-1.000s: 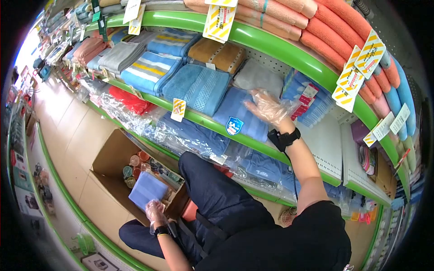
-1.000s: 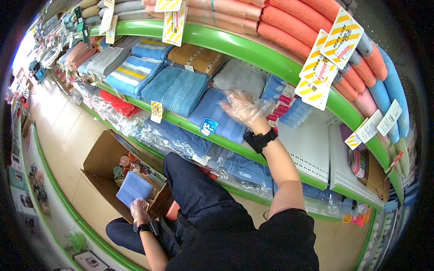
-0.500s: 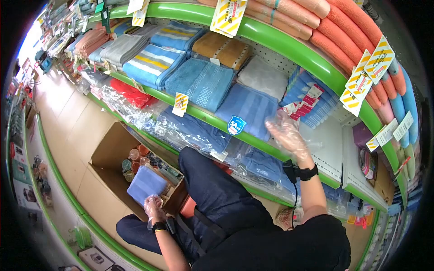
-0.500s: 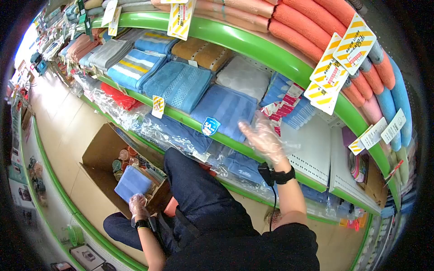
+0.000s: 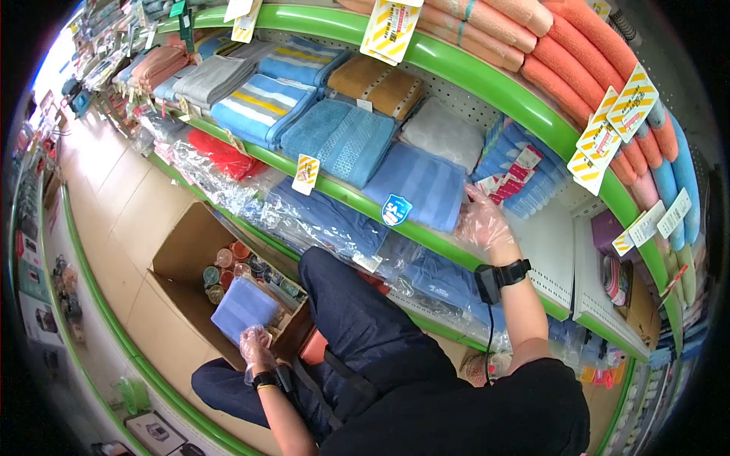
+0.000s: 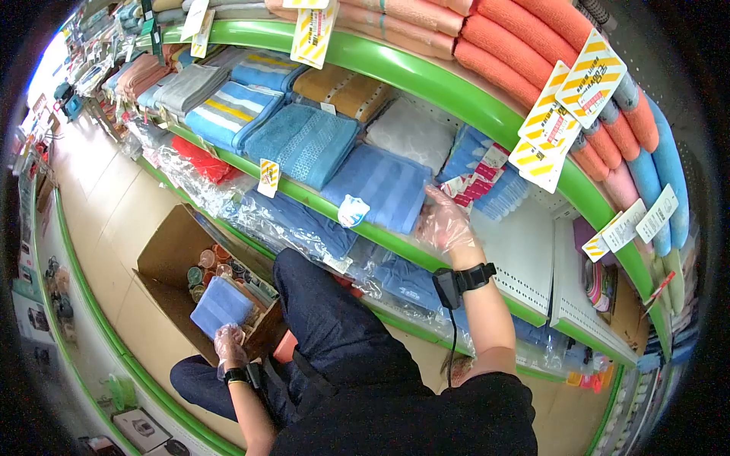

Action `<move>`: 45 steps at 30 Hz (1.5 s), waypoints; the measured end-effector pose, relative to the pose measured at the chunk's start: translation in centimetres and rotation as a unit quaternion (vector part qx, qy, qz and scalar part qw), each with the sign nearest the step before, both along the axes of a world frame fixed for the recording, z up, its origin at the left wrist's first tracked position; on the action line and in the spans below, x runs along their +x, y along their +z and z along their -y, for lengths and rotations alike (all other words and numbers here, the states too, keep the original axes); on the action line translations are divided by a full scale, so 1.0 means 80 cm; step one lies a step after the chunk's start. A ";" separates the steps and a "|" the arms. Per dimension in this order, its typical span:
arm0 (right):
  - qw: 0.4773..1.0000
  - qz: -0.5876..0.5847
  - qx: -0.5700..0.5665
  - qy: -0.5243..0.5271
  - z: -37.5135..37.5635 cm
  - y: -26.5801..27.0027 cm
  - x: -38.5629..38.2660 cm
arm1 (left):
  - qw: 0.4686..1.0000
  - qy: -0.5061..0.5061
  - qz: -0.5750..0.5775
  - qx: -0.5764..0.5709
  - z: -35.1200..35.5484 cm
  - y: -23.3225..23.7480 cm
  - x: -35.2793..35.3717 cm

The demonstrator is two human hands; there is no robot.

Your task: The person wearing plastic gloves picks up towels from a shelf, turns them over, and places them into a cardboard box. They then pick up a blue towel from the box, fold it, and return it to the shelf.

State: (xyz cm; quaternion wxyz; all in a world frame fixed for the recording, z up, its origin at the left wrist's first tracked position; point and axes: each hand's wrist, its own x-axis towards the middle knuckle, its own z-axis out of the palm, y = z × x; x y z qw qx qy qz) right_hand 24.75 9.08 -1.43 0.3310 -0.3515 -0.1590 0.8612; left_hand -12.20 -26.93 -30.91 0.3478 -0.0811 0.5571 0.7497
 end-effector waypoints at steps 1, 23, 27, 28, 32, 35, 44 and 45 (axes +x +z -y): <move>0.999 0.021 0.022 0.008 0.009 0.013 -0.013 | 1.000 0.001 0.000 0.001 0.002 -0.007 -0.002; 0.912 0.149 0.383 0.001 0.099 0.031 -0.038 | 0.999 0.050 -0.011 -0.002 0.005 -0.018 -0.004; 0.908 0.154 0.302 0.245 0.100 -0.057 -0.080 | 0.996 0.047 0.062 0.034 0.008 -0.034 -0.013; 0.905 0.134 0.270 0.300 0.126 -0.055 -0.132 | 0.993 0.049 0.093 0.053 0.010 -0.033 -0.016; 0.851 0.026 0.221 0.476 0.180 -0.099 -0.263 | 0.979 0.033 0.163 0.116 0.019 0.032 -0.008; 0.823 -0.036 0.209 0.527 0.183 -0.181 -0.329 | 0.956 -0.038 0.202 0.209 0.036 0.050 -0.025; 0.845 0.035 0.170 0.506 0.206 -0.270 -0.422 | 0.990 0.039 -0.129 0.050 0.027 0.031 -0.050; 0.768 0.188 0.294 0.536 0.209 -0.284 -0.421 | 0.987 0.050 -0.143 0.061 0.026 0.004 -0.054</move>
